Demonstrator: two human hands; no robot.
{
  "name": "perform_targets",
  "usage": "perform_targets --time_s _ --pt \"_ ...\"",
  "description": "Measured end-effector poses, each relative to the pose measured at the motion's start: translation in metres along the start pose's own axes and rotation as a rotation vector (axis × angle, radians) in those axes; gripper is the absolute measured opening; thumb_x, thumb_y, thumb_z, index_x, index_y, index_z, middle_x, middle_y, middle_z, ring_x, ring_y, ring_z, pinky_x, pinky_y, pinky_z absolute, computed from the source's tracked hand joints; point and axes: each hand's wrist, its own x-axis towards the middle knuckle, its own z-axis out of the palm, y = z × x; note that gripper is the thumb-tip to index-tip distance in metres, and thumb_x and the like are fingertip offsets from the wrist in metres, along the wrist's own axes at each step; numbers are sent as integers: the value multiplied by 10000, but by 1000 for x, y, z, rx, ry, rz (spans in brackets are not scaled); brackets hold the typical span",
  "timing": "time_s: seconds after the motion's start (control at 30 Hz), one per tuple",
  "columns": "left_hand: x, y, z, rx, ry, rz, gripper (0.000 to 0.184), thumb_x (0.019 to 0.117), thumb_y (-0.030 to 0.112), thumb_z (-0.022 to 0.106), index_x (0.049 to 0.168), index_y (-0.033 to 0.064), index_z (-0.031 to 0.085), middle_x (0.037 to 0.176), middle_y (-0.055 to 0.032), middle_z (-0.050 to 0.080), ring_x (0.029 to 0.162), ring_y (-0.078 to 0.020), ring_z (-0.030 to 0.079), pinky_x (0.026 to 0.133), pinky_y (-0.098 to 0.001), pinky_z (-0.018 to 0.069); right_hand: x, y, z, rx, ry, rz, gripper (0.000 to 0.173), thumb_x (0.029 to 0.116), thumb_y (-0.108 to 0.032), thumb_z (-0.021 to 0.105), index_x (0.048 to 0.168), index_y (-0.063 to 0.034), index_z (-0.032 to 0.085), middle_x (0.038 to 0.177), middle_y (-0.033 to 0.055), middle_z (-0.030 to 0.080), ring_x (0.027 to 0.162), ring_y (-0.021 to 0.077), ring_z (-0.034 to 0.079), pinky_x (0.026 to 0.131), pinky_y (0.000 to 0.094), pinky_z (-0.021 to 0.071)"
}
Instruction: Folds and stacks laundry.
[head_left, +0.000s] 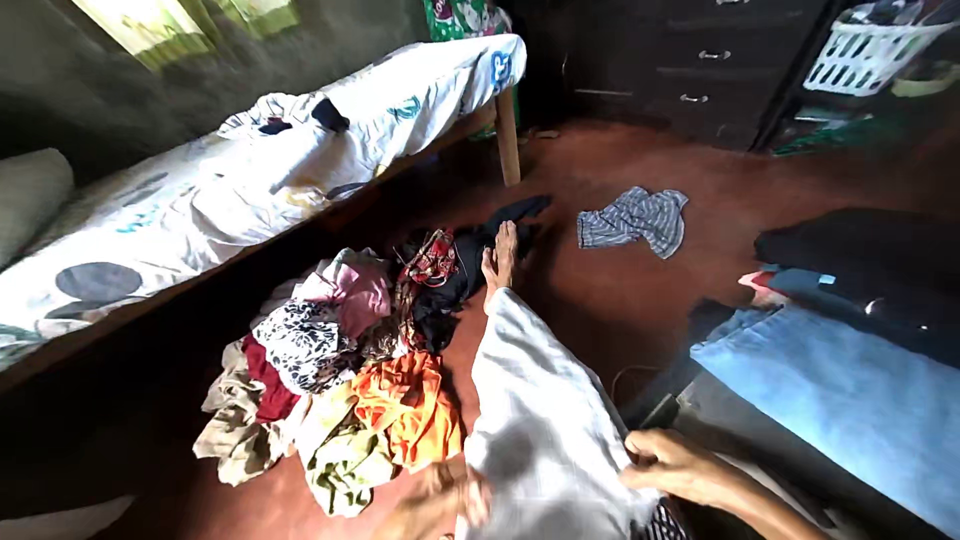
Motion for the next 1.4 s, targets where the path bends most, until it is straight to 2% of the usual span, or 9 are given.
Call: perform_targets --time_s 0.07,0.17,0.3,0.5,0.6,0.77,0.97,1.13,1.4 --pt "44 -20 -17 167 429 -107 394 1025 342 525 1187 7 656 1049 -99 711 957 -196 687 844 -392 578 15 -3 -3 -43 78 -19 523 950 -459 677 993 61 692 924 238 674 896 373 649 837 593 489" --pt "86 -48 -19 135 647 -318 488 1097 362 434 1306 -50 592 1189 -217 649 1064 -294 624 923 -491 508 31 -8 0 -26 195 -31 573 947 -520 651 925 52 678 870 215 654 862 361 635 801 583 481" --pt "100 -54 0 89 595 -406 459 1083 411 458 1211 8 636 883 -79 610 684 -121 518 628 -322 455 37 -20 11 114 298 -89 436 964 -392 668 922 42 659 872 192 640 866 318 628 806 533 485" --pt "105 -45 -6 -127 746 -62 67 964 59 628 976 0 659 820 -51 677 730 -111 651 691 -301 561 36 -1 25 415 697 -139 224 924 -199 647 926 12 722 827 98 673 805 165 632 784 407 517" --pt "106 -35 1 -162 690 -61 105 1001 95 596 1004 8 656 827 -41 680 730 -100 652 696 -287 556 37 7 32 366 596 17 250 929 -177 680 1025 47 730 998 211 696 972 310 654 908 519 501" --pt "106 -34 3 -120 647 -120 228 1019 150 592 1154 -21 659 955 -88 724 852 -127 696 812 -327 583 46 4 26 393 536 -72 374 889 -264 734 1129 22 714 1223 190 655 1166 280 612 1025 459 485" --pt "98 -23 4 42 628 -128 260 952 140 661 1163 -13 668 976 -88 717 875 -126 685 832 -339 569 51 -2 19 518 547 -135 218 889 -239 713 970 -38 740 882 58 720 835 122 682 806 357 567" --pt "96 -12 6 -332 595 -150 162 991 54 589 1132 0 648 911 -78 736 806 -142 714 765 -332 606 40 -16 19 792 501 -114 84 905 -34 691 987 -18 695 874 32 699 801 82 664 768 271 567" --pt "96 -16 5 -297 512 -221 243 1050 193 522 914 56 669 770 -34 700 713 -115 679 702 -319 578 33 -12 15 790 393 -80 161 1011 -116 591 1042 -13 710 914 30 708 853 77 655 827 284 547"
